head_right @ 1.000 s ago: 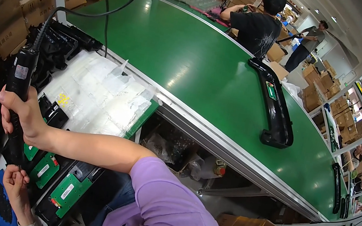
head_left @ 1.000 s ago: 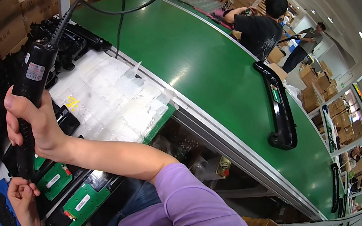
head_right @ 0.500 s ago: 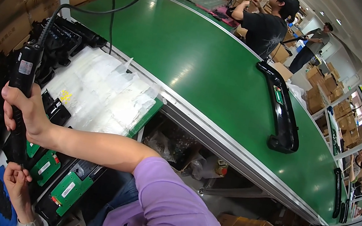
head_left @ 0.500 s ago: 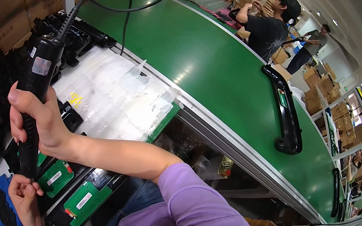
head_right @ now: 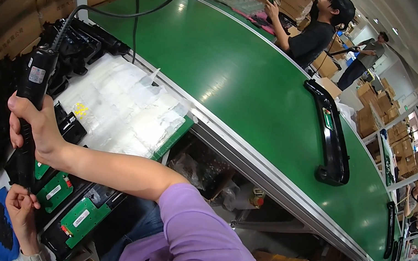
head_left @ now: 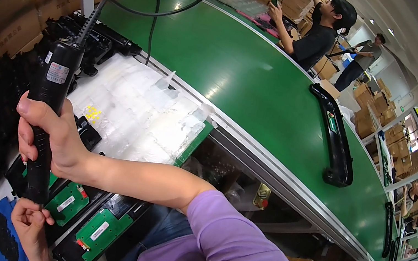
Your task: Installing green circuit boards onto black toner cartridge bodies and securing them with screws using an electric screwdriver.
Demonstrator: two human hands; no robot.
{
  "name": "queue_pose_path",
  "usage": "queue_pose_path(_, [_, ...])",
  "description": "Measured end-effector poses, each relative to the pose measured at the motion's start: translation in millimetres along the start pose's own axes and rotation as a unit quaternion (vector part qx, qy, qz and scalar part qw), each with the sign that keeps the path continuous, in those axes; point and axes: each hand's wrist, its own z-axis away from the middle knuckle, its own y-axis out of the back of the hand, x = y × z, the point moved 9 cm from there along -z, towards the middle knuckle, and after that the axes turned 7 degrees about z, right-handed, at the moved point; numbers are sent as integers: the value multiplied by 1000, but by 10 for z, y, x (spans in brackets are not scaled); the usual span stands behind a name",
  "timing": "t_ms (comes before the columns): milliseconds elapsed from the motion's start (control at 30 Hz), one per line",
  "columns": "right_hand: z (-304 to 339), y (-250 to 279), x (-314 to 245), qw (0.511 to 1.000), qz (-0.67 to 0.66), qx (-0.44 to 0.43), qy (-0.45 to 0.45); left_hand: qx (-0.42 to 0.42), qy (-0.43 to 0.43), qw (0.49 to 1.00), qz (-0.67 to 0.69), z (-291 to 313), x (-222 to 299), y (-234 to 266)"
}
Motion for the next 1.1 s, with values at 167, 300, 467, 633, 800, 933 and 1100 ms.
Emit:
queue_pose_path(167, [13, -11, 13, 1000, -2, -5, -3, 35, -20, 999, 14, 21, 44, -13])
queue_pose_path(300, [17, 2, 19, 1000, -2, -3, -4, 34, -22, 999, 12, 26, 51, -35])
queue_pose_path(467, [24, -6, -15, 1000, 2, -4, -8, 29, -19, 999, 12, 15, 60, -66])
queue_pose_path(633, [43, -18, 2, 1000, 5, -4, -13, 28, -16, 999, 15, 38, 80, -75])
queue_pose_path(800, [12, -30, 157, 999, -23, -23, -42, 41, -27, 999, 5, 122, 154, -118])
queue_pose_path(933, [43, -182, -136, 987, 124, -85, -53, 22, -61, 982, -180, 31, 428, -282])
queue_pose_path(1100, [308, -387, -131, 934, 233, -238, -130, -65, -202, 886, -411, 310, 649, -557])
